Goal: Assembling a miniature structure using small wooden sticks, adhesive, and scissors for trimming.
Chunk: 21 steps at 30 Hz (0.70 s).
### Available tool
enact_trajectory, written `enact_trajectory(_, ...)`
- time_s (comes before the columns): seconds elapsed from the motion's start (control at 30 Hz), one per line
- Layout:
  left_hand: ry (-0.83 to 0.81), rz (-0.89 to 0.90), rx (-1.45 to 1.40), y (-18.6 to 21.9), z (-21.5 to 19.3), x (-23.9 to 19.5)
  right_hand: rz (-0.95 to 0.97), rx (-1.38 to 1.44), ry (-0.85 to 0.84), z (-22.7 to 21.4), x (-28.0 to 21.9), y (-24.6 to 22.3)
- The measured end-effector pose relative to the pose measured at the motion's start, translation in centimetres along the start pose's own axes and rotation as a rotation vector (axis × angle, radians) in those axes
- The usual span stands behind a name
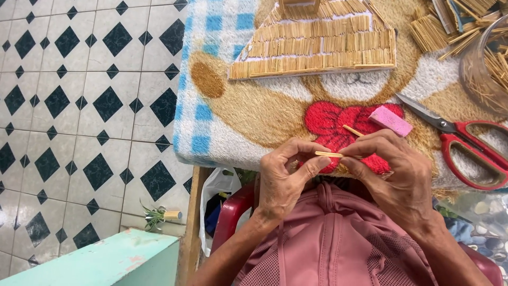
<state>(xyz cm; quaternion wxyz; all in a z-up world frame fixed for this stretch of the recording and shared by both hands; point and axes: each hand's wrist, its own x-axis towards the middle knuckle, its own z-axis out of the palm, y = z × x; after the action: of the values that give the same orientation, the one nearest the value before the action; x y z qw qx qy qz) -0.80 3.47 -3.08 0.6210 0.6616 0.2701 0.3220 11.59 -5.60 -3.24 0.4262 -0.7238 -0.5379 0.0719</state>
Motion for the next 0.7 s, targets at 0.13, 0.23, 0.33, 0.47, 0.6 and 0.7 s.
enact_trajectory(0.13,-0.001,-0.061,-0.107,0.4,0.1,-0.2,0.055,0.099,-0.042,-0.5,0.4,-0.8)
enact_trajectory(0.23,-0.002,-0.084,-0.174,0.5,0.2,-0.5,0.165,0.276,-0.081,-0.4,0.2,-0.6)
enact_trajectory(0.33,0.020,-0.161,-0.306,0.7,0.3,-0.6,0.258,0.389,-0.124,-0.4,0.1,-0.7)
enact_trajectory(0.47,0.025,-0.154,-0.289,1.0,0.3,-0.6,0.454,0.549,-0.167,-0.1,-0.2,-0.5)
enact_trajectory(0.6,0.058,-0.157,-0.205,1.0,0.2,-0.6,0.621,0.768,-0.196,0.4,-0.7,0.1)
enact_trajectory(0.7,0.041,-0.152,-0.213,0.3,0.1,-0.5,0.595,0.739,-0.206,0.8,-0.7,0.2)
